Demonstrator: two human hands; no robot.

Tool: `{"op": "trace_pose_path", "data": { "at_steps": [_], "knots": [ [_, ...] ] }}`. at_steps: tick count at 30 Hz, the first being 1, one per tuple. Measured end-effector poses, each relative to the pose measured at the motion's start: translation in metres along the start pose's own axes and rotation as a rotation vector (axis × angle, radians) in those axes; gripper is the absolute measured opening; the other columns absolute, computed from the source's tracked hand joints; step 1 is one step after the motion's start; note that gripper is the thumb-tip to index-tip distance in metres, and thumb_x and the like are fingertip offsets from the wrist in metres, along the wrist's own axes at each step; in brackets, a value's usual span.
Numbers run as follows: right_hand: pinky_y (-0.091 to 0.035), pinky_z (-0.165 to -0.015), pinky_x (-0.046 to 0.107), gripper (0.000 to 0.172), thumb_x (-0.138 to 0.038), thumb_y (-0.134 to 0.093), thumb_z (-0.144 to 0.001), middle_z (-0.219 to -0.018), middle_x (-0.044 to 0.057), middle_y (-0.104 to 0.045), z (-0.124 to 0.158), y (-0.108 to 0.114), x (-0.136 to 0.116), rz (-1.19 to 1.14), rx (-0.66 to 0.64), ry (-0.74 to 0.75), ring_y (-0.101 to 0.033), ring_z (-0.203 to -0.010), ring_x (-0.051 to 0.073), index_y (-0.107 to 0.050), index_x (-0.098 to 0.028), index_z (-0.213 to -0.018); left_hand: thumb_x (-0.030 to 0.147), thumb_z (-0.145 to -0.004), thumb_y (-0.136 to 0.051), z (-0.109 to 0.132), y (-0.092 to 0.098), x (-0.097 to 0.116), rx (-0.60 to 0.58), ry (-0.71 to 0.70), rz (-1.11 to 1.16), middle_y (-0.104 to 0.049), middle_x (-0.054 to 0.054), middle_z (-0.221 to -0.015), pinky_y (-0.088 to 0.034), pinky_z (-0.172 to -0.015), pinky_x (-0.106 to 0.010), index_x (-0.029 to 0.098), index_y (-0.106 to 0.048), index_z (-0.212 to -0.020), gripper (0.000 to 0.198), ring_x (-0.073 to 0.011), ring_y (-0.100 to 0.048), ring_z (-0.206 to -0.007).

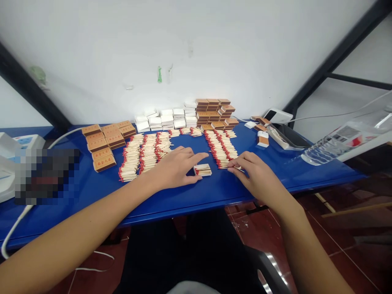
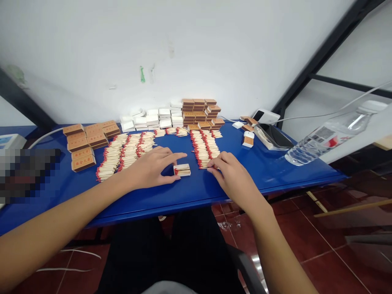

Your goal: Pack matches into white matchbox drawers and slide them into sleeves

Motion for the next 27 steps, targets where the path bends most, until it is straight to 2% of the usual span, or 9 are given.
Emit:
{"op": "trace_pose_path", "data": {
  "at_steps": [7,27],
  "knots": [
    [-0.055,-0.093,0.047,0.016,-0.026,-0.056,-0.111,-0.103,0.009,-0.067,-0.0014,-0.0103,0.0086,-0.002,-0.027,0.037,-0.063,-0.1,0.029,-0.071,-0.024,-0.106,0.04,-0.102,-0.075,0.001,-0.0018,-0.0023,0.011,-0.005,-0.014,-0.072,-0.01,-0.112,-0.05,-0.099,-0.039,0.018,-0.056,-0.154,0.06,-0.0278,-0.068,-0.106],
    [-0.054,-0.092,0.046,0.016,-0.031,-0.056,-0.111,-0.104,0.009,-0.066,-0.0009,-0.0094,0.0101,-0.004,-0.061,0.015,-0.062,-0.1,0.029,-0.067,-0.025,-0.102,0.04,-0.102,-0.075,0.001,-0.0023,-0.0015,0.006,-0.013,0.002,-0.073,-0.01,-0.111,-0.05,-0.101,-0.04,0.016,-0.056,-0.155,0.061,-0.0277,-0.069,-0.107]
  ]
}}
Point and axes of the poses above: each hand's wrist, its own z-axis away from the middle knuckle, its own y-axis out of the back of the hand, x = y × z, the point moved 4 cm from there along -z, towards the middle knuckle
